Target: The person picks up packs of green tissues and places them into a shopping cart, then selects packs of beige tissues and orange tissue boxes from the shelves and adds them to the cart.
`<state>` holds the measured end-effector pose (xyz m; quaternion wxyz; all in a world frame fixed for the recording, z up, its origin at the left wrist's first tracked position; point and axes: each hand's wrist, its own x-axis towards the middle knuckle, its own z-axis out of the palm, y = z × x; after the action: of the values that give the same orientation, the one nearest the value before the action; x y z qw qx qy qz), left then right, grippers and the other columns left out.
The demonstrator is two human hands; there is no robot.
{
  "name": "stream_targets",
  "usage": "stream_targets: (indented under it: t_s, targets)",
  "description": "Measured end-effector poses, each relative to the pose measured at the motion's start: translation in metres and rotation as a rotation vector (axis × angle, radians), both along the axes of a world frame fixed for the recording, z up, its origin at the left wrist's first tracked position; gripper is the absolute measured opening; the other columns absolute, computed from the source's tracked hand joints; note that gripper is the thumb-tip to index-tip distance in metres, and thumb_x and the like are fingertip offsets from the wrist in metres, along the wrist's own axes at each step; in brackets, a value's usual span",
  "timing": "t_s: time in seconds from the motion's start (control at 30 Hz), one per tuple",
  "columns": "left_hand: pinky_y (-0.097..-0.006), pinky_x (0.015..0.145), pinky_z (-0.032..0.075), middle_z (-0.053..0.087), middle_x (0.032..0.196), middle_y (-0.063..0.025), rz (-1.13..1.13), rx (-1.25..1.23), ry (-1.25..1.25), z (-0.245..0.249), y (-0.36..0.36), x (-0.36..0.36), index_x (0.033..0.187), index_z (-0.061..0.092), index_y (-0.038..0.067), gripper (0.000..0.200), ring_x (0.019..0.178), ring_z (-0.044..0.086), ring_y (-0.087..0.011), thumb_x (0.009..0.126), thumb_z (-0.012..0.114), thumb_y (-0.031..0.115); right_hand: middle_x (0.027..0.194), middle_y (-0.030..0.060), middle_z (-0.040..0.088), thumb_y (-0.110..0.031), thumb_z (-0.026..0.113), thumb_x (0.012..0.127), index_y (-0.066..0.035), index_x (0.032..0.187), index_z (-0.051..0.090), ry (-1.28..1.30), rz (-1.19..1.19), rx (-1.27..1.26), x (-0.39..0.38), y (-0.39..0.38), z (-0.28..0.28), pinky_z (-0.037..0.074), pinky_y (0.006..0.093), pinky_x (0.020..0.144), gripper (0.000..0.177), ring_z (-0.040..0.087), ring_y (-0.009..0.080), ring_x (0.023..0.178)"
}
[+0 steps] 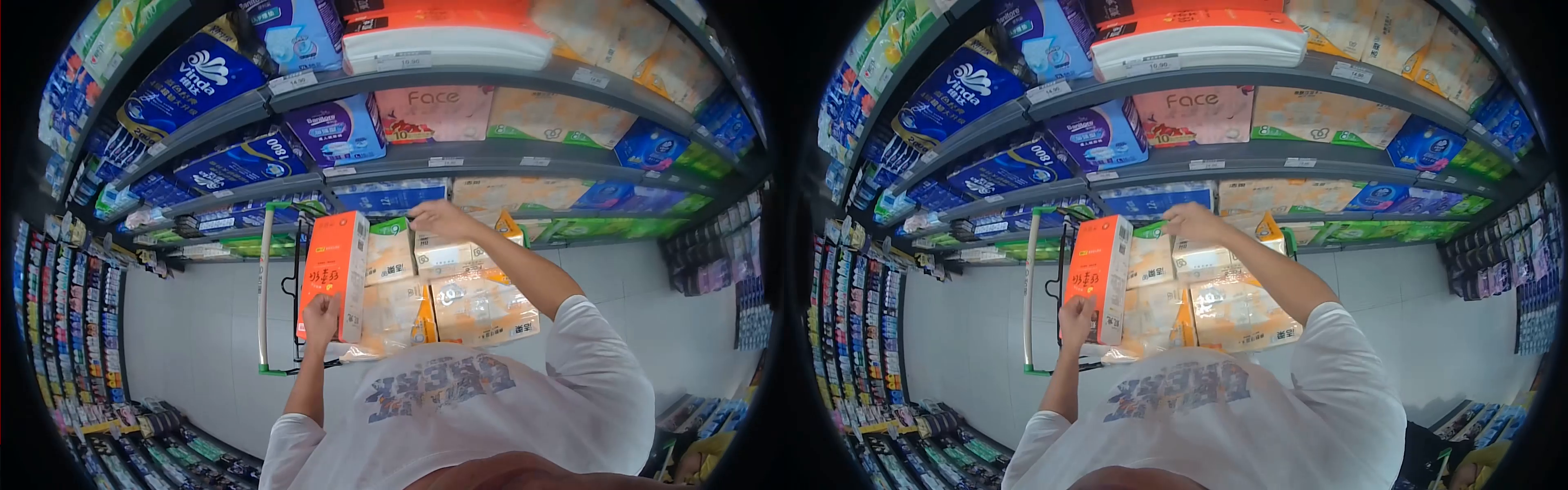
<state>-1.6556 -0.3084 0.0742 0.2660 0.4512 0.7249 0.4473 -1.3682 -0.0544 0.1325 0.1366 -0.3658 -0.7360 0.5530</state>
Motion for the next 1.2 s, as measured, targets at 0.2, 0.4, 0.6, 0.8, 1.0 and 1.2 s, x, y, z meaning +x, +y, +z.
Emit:
stream_targets:
  t_s: [0.2, 0.4, 0.6, 0.8, 1.0, 1.2]
  targets:
    - [-0.0291, 0.073, 0.051, 0.068, 0.089, -0.0101, -0.253, 0.336, 0.247, 0.144, 0.152, 0.033, 0.098, 0.065, -0.002, 0.022, 0.080, 0.065, -0.0152, 0.084, 0.070, 0.015, 0.102, 0.0146, 0.070, -0.017, 0.070, 0.085, 0.002, 0.114, 0.063, 0.234, -0.318, 0.384, 0.051, 0.062, 0.118, 0.052, 0.0293, 0.078, 0.036, 0.065, 0.0165, 0.089]
    - [-0.0349, 0.084, 0.049, 0.065, 0.099, -0.0149, -0.243, 0.794, 0.566, 0.269, 0.271, 0.084, 0.097, 0.065, -0.001, 0.025, 0.093, 0.064, -0.0278, 0.077, 0.073, 0.012, 0.103, 0.0166, 0.069, -0.021, 0.068, 0.084, 0.002, 0.109, 0.065, 0.279, -0.534, 0.890, 0.100, 0.113, 0.219, 0.051, 0.0336, 0.085, 0.034, 0.066, 0.0238, 0.096]
    - [-0.0396, 0.096, 0.045, 0.060, 0.119, -0.0222, -0.085, 0.825, 0.629, 0.321, 0.365, 0.092, 0.104, 0.068, 0.000, 0.037, 0.112, 0.058, -0.0351, 0.077, 0.072, 0.026, 0.109, 0.0203, 0.067, -0.025, 0.067, 0.080, 0.001, 0.113, 0.064, 0.170, -0.774, 1.144, 0.137, 0.179, 0.263, 0.049, 0.0381, 0.092, 0.042, 0.064, 0.0310, 0.106]
    - [-0.0390, 0.101, 0.042, 0.054, 0.130, -0.0278, 0.024, 0.753, 0.679, 0.339, 0.432, 0.068, 0.120, 0.060, -0.006, 0.060, 0.121, 0.053, -0.0370, 0.074, 0.072, 0.030, 0.100, 0.0185, 0.067, -0.022, 0.070, 0.076, 0.000, 0.113, 0.062, 0.135, -0.786, 0.993, 0.146, 0.252, 0.275, 0.050, 0.0373, 0.086, 0.044, 0.065, 0.0263, 0.096]
    - [-0.0355, 0.082, 0.052, 0.063, 0.112, -0.0238, -0.204, 0.612, 0.003, 0.346, 0.457, 0.055, 0.122, 0.053, -0.008, 0.056, 0.099, 0.065, -0.0279, 0.075, 0.071, 0.018, 0.095, 0.0142, 0.067, -0.020, 0.072, 0.078, 0.003, 0.113, 0.060, 0.315, -0.800, 0.771, 0.130, 0.260, 0.291, 0.052, 0.0335, 0.075, 0.043, 0.066, 0.0216, 0.086]
    - [-0.0365, 0.074, 0.055, 0.062, 0.109, -0.0209, -0.203, 0.450, -0.209, 0.348, 0.472, 0.056, 0.126, 0.045, -0.006, 0.059, 0.091, 0.066, -0.0280, 0.076, 0.070, 0.010, 0.088, 0.0200, 0.067, -0.020, 0.073, 0.074, 0.007, 0.104, 0.061, 0.347, -0.930, 0.694, 0.121, 0.273, 0.287, 0.053, 0.0364, 0.061, 0.043, 0.066, 0.0279, 0.074]
